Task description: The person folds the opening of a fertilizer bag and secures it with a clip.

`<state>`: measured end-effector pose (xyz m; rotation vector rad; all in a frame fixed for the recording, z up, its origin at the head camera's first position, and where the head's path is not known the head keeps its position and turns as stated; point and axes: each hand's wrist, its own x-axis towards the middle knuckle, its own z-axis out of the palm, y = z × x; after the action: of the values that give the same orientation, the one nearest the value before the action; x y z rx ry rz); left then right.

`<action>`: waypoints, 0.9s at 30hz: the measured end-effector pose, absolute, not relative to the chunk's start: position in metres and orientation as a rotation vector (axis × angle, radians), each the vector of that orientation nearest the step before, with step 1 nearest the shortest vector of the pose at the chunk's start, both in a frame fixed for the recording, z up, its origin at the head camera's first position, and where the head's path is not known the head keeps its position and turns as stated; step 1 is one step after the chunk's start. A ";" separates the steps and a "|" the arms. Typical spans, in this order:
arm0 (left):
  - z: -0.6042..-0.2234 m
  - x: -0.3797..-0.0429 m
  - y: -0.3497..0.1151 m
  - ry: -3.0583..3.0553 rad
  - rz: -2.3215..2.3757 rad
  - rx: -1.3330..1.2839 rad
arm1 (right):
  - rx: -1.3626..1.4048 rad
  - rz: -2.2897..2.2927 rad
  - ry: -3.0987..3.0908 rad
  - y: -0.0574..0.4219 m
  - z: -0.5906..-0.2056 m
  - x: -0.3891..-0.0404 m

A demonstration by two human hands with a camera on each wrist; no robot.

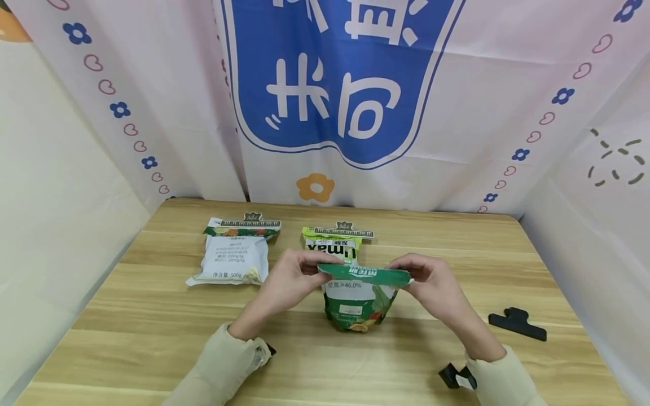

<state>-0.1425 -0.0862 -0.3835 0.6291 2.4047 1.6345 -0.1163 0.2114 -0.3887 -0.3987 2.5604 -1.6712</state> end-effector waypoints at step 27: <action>-0.374 -0.145 -0.088 2.390 1.415 0.929 | -0.448 -1.517 2.351 0.227 -0.378 -0.128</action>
<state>-0.1452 -0.0885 -0.3741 0.9291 2.3904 1.4151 -0.1279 0.2271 -0.3777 -0.4477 2.3509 -1.5168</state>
